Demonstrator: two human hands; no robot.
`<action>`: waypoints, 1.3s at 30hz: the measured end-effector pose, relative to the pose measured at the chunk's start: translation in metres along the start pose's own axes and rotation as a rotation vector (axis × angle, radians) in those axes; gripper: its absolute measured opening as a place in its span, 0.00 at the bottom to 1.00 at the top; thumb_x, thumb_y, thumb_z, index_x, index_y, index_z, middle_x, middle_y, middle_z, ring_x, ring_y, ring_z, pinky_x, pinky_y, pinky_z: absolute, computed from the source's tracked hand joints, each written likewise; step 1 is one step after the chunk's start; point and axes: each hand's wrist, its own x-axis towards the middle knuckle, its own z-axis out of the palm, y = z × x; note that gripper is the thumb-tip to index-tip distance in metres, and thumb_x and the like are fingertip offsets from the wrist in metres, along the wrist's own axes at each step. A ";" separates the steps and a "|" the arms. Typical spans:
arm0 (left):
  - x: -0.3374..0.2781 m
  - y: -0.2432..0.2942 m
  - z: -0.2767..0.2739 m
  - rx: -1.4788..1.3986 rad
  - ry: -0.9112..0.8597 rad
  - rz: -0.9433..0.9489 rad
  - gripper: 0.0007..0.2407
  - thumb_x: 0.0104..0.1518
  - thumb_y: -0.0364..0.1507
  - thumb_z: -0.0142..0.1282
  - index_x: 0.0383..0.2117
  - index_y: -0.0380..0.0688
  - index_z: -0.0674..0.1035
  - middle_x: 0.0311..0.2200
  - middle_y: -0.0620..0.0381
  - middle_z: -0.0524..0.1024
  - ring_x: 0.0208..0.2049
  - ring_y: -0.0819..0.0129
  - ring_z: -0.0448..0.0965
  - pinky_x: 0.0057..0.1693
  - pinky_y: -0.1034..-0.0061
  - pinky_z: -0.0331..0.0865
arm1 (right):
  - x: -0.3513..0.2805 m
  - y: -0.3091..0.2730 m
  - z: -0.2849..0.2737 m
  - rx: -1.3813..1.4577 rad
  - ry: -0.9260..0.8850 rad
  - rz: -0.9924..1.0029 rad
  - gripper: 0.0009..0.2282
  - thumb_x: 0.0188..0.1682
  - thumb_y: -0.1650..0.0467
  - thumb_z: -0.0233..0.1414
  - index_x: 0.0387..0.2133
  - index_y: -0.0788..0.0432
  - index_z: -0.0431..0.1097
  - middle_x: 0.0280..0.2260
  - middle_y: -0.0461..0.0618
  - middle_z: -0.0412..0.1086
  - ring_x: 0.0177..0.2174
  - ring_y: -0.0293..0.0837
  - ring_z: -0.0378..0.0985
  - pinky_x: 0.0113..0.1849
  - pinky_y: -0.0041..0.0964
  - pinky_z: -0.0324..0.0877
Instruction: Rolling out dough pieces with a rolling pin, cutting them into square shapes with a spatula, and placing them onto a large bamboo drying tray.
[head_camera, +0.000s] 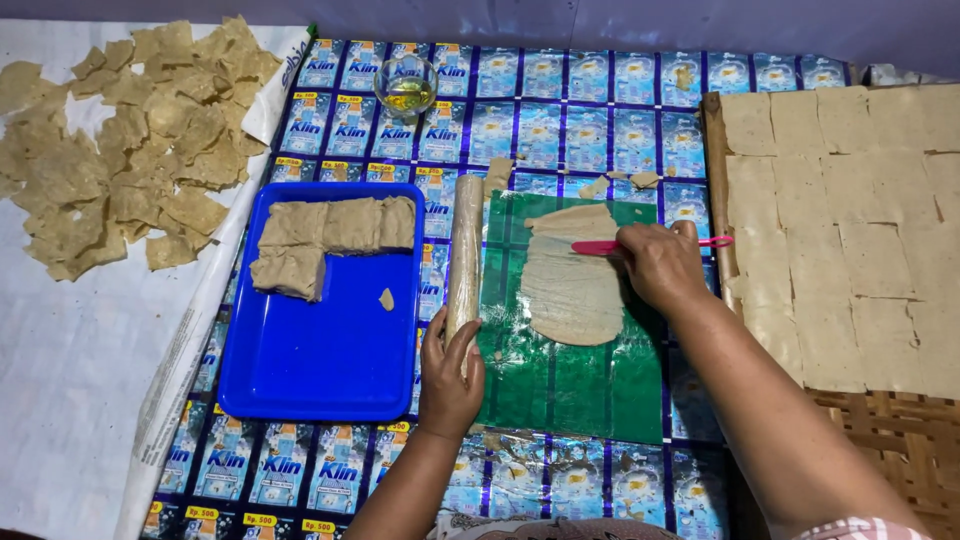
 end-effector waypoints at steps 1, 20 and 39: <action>0.000 0.000 0.000 0.000 0.000 -0.003 0.17 0.58 0.20 0.52 0.54 0.45 0.77 0.64 0.37 0.59 0.61 0.42 0.70 0.59 0.60 0.72 | 0.002 -0.002 0.004 0.001 -0.003 -0.001 0.06 0.47 0.67 0.59 0.29 0.54 0.73 0.27 0.48 0.73 0.34 0.51 0.77 0.41 0.50 0.58; -0.002 -0.003 -0.001 -0.029 -0.003 0.001 0.16 0.60 0.22 0.52 0.54 0.46 0.78 0.64 0.37 0.60 0.63 0.42 0.69 0.61 0.58 0.70 | -0.038 -0.023 0.006 0.120 0.055 0.349 0.09 0.53 0.65 0.55 0.35 0.59 0.71 0.29 0.64 0.74 0.30 0.67 0.77 0.33 0.61 0.70; -0.005 -0.004 -0.003 0.040 -0.008 0.022 0.14 0.62 0.25 0.51 0.54 0.46 0.78 0.64 0.36 0.59 0.64 0.40 0.65 0.63 0.56 0.67 | -0.167 -0.102 0.037 0.051 -0.078 0.507 0.11 0.55 0.67 0.45 0.41 0.65 0.57 0.15 0.66 0.70 0.18 0.69 0.74 0.22 0.65 0.66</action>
